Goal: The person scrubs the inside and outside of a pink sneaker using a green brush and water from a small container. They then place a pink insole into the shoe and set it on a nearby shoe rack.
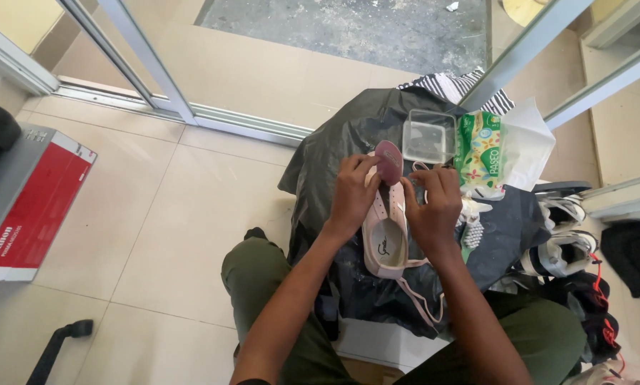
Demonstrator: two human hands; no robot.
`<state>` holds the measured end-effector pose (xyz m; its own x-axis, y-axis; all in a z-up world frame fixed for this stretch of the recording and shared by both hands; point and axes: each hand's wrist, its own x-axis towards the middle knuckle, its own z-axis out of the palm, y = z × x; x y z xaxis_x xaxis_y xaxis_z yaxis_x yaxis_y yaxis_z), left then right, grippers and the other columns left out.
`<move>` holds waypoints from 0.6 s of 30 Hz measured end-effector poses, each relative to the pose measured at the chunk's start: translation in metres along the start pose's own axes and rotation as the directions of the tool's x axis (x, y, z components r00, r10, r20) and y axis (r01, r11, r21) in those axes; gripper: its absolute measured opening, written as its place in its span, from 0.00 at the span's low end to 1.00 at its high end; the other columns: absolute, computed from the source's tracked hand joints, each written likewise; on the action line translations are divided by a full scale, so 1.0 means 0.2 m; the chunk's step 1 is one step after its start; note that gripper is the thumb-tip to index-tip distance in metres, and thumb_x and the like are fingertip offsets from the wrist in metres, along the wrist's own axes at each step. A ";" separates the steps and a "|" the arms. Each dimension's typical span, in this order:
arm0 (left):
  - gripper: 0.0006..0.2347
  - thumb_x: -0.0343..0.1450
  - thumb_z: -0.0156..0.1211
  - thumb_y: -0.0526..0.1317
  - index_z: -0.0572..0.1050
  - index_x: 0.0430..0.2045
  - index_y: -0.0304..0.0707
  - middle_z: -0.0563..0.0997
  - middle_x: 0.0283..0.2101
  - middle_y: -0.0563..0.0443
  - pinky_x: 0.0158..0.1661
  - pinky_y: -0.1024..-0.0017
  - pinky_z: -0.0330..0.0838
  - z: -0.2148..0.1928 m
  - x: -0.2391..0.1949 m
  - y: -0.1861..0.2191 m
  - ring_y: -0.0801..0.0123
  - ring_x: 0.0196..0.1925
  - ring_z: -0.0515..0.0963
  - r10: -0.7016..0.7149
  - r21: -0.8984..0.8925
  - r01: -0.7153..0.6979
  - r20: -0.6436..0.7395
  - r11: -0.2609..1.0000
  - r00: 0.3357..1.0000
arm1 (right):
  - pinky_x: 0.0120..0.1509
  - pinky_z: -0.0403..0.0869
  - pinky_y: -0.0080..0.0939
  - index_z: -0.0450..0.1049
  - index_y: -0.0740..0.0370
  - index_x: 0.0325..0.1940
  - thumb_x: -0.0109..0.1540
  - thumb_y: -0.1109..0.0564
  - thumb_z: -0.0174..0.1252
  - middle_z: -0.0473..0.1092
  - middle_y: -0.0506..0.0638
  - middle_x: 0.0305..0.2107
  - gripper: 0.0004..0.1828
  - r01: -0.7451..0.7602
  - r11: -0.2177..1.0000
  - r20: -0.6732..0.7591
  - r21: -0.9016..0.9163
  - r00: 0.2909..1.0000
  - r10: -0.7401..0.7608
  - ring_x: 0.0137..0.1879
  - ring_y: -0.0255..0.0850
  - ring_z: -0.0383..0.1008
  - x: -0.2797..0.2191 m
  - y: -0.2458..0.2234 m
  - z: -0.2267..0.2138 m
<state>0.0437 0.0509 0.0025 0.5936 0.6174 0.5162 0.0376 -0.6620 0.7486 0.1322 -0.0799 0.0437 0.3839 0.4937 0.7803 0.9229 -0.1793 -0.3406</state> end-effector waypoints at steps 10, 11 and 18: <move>0.16 0.68 0.61 0.24 0.81 0.47 0.40 0.79 0.38 0.50 0.50 0.62 0.75 0.03 0.02 -0.04 0.57 0.46 0.78 -0.026 -0.011 0.026 0.001 1.000 1.000 | 0.37 0.71 0.48 0.79 0.61 0.37 0.59 0.67 0.71 0.70 0.51 0.26 0.08 -0.172 0.985 0.031 0.027 0.985 0.171 0.32 0.50 0.70 0.03 0.21 0.11; 0.15 0.68 0.61 0.24 0.81 0.47 0.40 0.80 0.38 0.50 0.50 0.62 0.75 0.03 0.03 -0.05 0.57 0.47 0.78 -0.038 -0.012 0.038 0.005 0.999 0.999 | 0.36 0.71 0.49 0.79 0.62 0.36 0.58 0.67 0.70 0.70 0.53 0.25 0.07 -0.239 0.969 0.045 0.054 0.970 0.237 0.32 0.51 0.72 0.04 0.23 0.13; 0.14 0.68 0.62 0.27 0.82 0.45 0.44 0.81 0.38 0.53 0.52 0.63 0.73 0.05 0.07 -0.14 0.61 0.48 0.77 -0.155 -0.001 0.155 0.039 0.988 0.987 | 0.37 0.72 0.50 0.80 0.62 0.33 0.57 0.63 0.69 0.72 0.54 0.23 0.04 -0.358 0.933 0.220 0.041 0.914 0.341 0.31 0.52 0.75 0.10 0.49 0.34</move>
<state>0.0585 0.0751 -0.0153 0.6113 0.6954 0.3778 0.1281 -0.5581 0.8199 0.2279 -0.0302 -0.0090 0.6590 0.5775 0.4818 0.7227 -0.3085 -0.6185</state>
